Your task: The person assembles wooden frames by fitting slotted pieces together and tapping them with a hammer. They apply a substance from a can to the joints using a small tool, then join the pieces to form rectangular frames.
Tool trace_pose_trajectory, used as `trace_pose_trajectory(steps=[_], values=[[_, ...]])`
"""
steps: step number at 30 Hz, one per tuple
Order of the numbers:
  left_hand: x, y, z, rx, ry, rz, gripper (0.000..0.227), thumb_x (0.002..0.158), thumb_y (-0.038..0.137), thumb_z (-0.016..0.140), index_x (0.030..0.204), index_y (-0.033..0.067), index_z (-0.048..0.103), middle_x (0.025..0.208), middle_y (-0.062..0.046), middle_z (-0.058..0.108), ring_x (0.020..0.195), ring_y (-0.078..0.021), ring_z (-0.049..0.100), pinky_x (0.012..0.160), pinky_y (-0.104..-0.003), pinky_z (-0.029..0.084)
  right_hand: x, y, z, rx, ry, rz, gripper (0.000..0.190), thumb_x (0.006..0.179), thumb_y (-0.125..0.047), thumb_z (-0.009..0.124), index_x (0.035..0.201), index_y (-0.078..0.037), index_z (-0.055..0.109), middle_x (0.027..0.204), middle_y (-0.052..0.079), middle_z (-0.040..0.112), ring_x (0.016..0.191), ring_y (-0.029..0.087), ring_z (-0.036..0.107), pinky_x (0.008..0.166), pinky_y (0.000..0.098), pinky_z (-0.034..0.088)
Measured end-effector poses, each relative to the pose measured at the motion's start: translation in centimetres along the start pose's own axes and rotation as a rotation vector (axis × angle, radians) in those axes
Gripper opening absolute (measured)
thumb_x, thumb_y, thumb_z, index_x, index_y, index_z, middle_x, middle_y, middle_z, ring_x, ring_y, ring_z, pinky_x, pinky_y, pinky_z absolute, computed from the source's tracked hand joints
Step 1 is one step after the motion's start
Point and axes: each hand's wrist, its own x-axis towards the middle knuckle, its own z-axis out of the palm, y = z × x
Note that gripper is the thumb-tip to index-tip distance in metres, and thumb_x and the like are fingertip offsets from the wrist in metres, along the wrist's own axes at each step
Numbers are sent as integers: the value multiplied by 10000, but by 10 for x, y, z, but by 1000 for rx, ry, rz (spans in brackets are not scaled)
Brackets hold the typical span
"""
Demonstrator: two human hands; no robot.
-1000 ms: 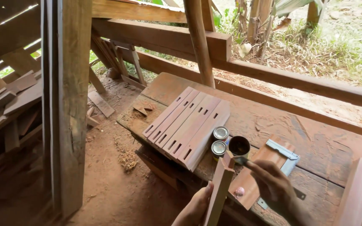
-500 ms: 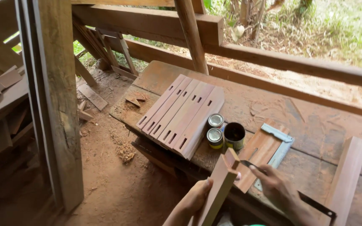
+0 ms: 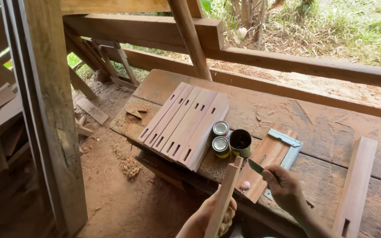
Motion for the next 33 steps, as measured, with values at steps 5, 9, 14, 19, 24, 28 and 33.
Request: trace_pose_trajectory(steps=[5,9,14,19,24,28,33], values=[[8,-5,-18,-35,-91,-42,757,1038,772,410,961,64,669,609,-72,540,395,-180,513,337,-277,434,-2,5,-2,-409,124,-317,278,910,-123,631,1176,-149,706,967,60,795,414,58,529,301,195,433],[8,-1,-22,23,-16,-46,736,969,825,432,969,123,653,647,-20,535,412,-138,492,356,-259,398,-4,-25,-13,-654,74,-402,253,918,-125,622,1152,-182,702,866,-9,759,353,47,456,240,204,361],[10,0,-23,233,44,55,723,1023,745,384,988,67,633,670,-34,584,445,-138,525,381,-264,411,3,-38,-13,-516,84,-409,198,879,-152,686,1076,-155,699,774,-12,770,376,41,459,287,202,364],[5,-3,-13,95,-1,-74,703,1011,779,426,957,122,669,682,6,607,446,-88,534,354,-224,396,6,11,2,-144,9,-352,173,910,-99,651,1072,-105,711,743,7,728,465,34,484,343,155,380],[14,-6,-32,-23,-67,-181,651,980,786,520,924,159,682,731,11,616,490,-103,532,365,-228,375,4,6,-3,-108,5,-380,172,876,-57,669,1024,-121,729,786,1,749,480,30,524,365,143,406],[6,-1,-16,147,12,-37,710,1014,768,397,951,106,643,699,-16,565,429,-106,492,347,-241,397,0,19,-13,-296,-20,-344,107,862,-106,699,938,-119,772,748,-11,754,449,29,550,334,144,419],[5,12,-26,490,104,176,708,994,687,418,990,41,708,739,-49,637,577,-132,568,539,-259,420,-22,54,-28,-567,-85,-147,135,879,-192,682,923,-152,803,734,-26,763,417,57,512,330,180,403]])
